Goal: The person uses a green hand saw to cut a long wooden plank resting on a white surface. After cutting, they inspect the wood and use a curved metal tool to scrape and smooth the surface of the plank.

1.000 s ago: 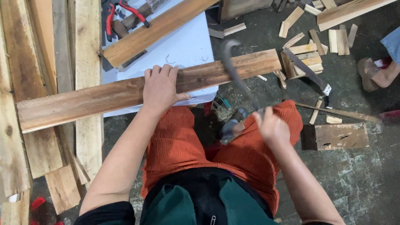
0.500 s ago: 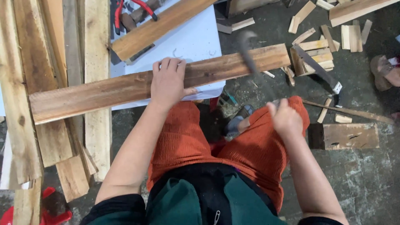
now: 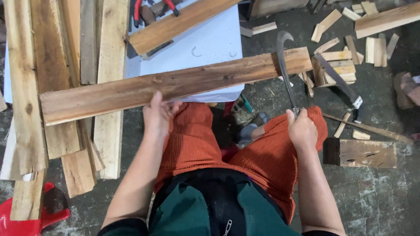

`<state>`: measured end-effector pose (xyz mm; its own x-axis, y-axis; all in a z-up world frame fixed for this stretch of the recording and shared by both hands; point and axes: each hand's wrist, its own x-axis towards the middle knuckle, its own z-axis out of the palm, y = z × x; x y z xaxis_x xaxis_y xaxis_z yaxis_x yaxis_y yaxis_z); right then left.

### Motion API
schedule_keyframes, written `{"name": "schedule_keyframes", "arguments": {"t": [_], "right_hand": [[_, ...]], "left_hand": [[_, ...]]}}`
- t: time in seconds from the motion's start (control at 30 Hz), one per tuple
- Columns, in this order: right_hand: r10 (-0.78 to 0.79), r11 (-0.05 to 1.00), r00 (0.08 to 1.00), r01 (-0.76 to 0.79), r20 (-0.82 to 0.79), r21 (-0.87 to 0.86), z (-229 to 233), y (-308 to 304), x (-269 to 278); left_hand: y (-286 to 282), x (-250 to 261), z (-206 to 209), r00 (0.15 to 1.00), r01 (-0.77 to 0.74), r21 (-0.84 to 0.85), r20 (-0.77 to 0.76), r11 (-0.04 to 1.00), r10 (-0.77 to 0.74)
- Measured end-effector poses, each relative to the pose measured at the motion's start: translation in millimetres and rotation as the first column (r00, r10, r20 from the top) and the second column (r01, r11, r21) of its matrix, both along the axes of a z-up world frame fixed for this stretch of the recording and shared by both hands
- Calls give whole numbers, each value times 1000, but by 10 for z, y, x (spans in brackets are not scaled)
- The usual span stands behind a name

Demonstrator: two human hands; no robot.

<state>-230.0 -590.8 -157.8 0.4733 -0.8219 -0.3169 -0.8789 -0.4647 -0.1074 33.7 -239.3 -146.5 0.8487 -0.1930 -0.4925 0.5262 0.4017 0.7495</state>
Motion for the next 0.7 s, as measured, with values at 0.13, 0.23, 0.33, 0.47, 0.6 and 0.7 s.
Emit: {"name": "schedule_keyframes", "arguments": {"t": [0.13,0.23,0.33,0.47,0.6,0.7], "right_hand": [[-15,998,999,13,34,61,183,137,65],[25,992,999,-30,40,123,385,470,135],[105,971,994,-111,38,212,856,1023,309],[303,943,943,-318,139,99,595,1261,137],[264,955,952,-280,154,97,591,1114,187],[237,966,967,-245,87,82,466,1026,208]], "left_hand": [[-80,340,-98,989,103,-40,115,994,-98],[-297,412,-242,968,127,20,215,992,-128],[-489,170,107,915,145,281,326,949,-237],[-619,-104,206,765,153,413,526,898,-372],[-651,-120,208,673,139,384,639,913,-371],[-702,-174,77,761,139,312,573,940,-303]]}}
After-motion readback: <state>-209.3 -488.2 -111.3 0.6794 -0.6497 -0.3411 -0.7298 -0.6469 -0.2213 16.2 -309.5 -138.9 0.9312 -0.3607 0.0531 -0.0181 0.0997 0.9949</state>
